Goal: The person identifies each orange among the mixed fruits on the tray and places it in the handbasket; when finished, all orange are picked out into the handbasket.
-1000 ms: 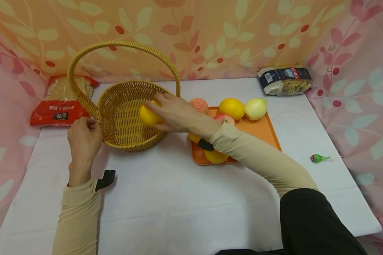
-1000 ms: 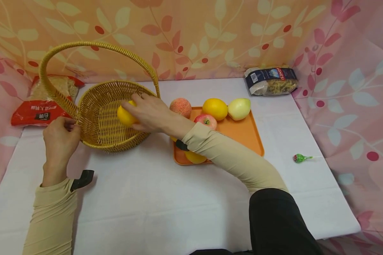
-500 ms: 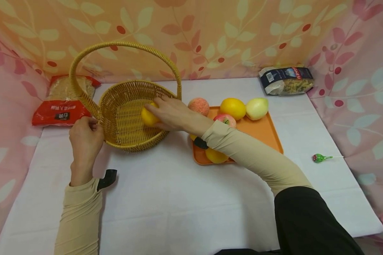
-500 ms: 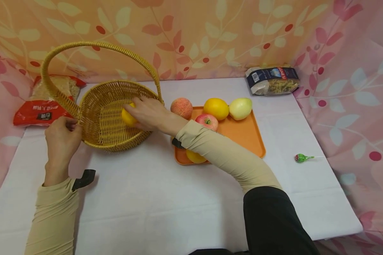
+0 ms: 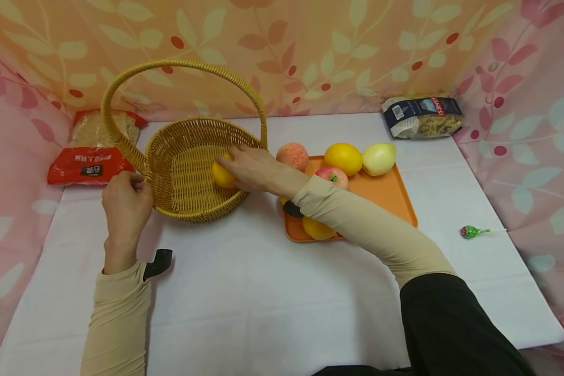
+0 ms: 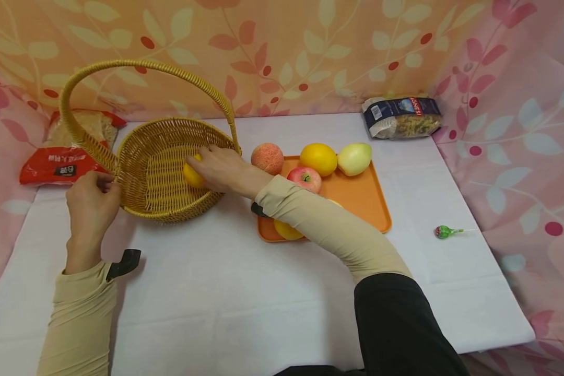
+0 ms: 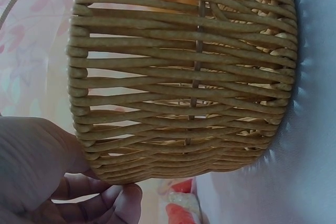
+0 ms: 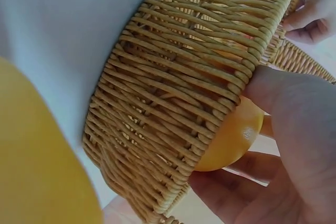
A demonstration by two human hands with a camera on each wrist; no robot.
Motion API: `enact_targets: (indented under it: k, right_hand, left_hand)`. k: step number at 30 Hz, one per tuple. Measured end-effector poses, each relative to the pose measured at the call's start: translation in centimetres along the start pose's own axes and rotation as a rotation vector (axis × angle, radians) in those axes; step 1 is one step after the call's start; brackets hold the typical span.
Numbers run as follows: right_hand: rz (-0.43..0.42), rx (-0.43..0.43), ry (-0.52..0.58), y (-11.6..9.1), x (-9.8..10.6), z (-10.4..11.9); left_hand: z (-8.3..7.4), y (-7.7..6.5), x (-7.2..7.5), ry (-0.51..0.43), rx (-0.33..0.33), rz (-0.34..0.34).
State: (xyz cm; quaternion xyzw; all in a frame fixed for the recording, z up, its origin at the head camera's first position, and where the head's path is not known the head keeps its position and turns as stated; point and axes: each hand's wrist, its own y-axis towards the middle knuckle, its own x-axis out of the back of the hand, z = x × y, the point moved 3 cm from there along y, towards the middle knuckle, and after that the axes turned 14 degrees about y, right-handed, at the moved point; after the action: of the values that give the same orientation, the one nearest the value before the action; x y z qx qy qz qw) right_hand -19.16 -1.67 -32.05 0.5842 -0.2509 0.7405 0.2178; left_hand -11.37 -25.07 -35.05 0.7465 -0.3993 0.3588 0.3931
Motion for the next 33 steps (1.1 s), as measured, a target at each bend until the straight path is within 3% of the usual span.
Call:
enact_targets:
  k: [8,20,33]
  right_hand:
    - [0.031,-0.022,-0.014,0.49,-0.15,0.26]
    - [0.046,-0.079,0.008,0.83,-0.51,0.09]
    - [0.028,-0.08,0.01,0.66,-0.33,0.05]
  left_hand:
    - [0.18,0.02,-0.02,0.003,0.011,0.022]
    - [-0.07,0.03,0.04,-0.001,-0.005,-0.002]
    - [0.02,0.07,0.05,0.001,-0.01,-0.01]
